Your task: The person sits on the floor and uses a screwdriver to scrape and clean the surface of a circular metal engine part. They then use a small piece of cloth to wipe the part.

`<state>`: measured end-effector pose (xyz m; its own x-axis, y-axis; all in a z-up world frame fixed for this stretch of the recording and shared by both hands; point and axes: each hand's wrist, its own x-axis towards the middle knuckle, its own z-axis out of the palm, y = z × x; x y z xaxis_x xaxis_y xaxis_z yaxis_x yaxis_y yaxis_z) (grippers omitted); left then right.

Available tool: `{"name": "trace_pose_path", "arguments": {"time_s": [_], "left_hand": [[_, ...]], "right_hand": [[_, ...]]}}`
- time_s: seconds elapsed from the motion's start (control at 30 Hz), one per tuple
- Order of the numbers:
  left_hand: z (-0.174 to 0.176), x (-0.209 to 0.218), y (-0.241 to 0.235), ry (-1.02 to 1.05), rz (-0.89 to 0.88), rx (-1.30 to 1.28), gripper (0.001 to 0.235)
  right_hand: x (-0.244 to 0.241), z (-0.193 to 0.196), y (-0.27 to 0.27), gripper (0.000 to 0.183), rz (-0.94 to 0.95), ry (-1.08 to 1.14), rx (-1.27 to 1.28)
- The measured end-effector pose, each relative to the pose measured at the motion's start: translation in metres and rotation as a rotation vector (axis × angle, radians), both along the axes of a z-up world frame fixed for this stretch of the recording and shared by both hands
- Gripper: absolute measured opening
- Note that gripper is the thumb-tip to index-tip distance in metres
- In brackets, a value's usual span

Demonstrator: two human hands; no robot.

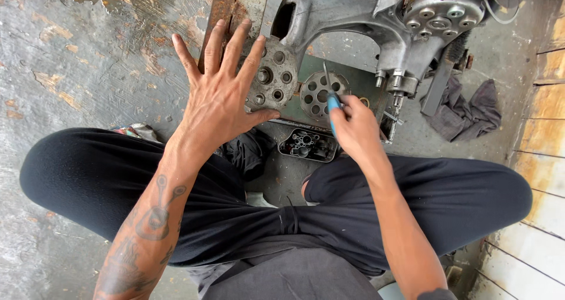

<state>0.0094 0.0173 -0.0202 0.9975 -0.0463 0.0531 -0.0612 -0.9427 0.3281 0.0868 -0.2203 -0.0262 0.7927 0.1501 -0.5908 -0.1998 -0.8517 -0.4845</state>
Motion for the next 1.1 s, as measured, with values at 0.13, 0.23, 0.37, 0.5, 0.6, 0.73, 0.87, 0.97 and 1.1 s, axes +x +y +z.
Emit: {"name": "trace_pose_path", "arguments": {"time_s": [0.13,0.23,0.37,0.5,0.6,0.73,0.87,0.97,1.1], "left_hand": [[-0.002,0.000,0.000,-0.031,-0.007,-0.027,0.111],[-0.003,0.001,0.000,-0.013,-0.016,-0.006,0.113],[-0.006,0.000,-0.001,-0.041,-0.011,0.013,0.107],[-0.009,-0.001,-0.001,-0.040,-0.012,0.027,0.106],[-0.009,0.000,0.000,-0.056,-0.014,0.031,0.103],[-0.010,0.000,0.000,-0.072,-0.011,0.043,0.104],[-0.010,0.000,0.001,-0.050,0.001,0.052,0.109],[-0.010,0.000,0.000,-0.047,0.001,0.057,0.110],[-0.011,0.002,0.003,-0.033,-0.004,0.063,0.114]], "right_hand": [[-0.017,0.042,-0.003,0.053,-0.211,0.134,0.326],[-0.028,0.057,0.001,0.052,0.010,-0.007,0.440],[-0.031,0.074,0.022,0.048,0.179,-0.117,0.260],[-0.029,0.076,0.029,0.047,0.300,-0.193,0.137],[-0.031,0.080,0.032,0.046,0.259,-0.154,0.191],[-0.032,0.079,0.038,0.051,0.026,0.083,0.288],[-0.031,0.074,0.037,0.050,0.092,0.048,0.326],[-0.026,0.078,0.035,0.050,0.087,0.063,0.310],[-0.025,0.079,0.034,0.050,0.072,0.097,0.294]]}}
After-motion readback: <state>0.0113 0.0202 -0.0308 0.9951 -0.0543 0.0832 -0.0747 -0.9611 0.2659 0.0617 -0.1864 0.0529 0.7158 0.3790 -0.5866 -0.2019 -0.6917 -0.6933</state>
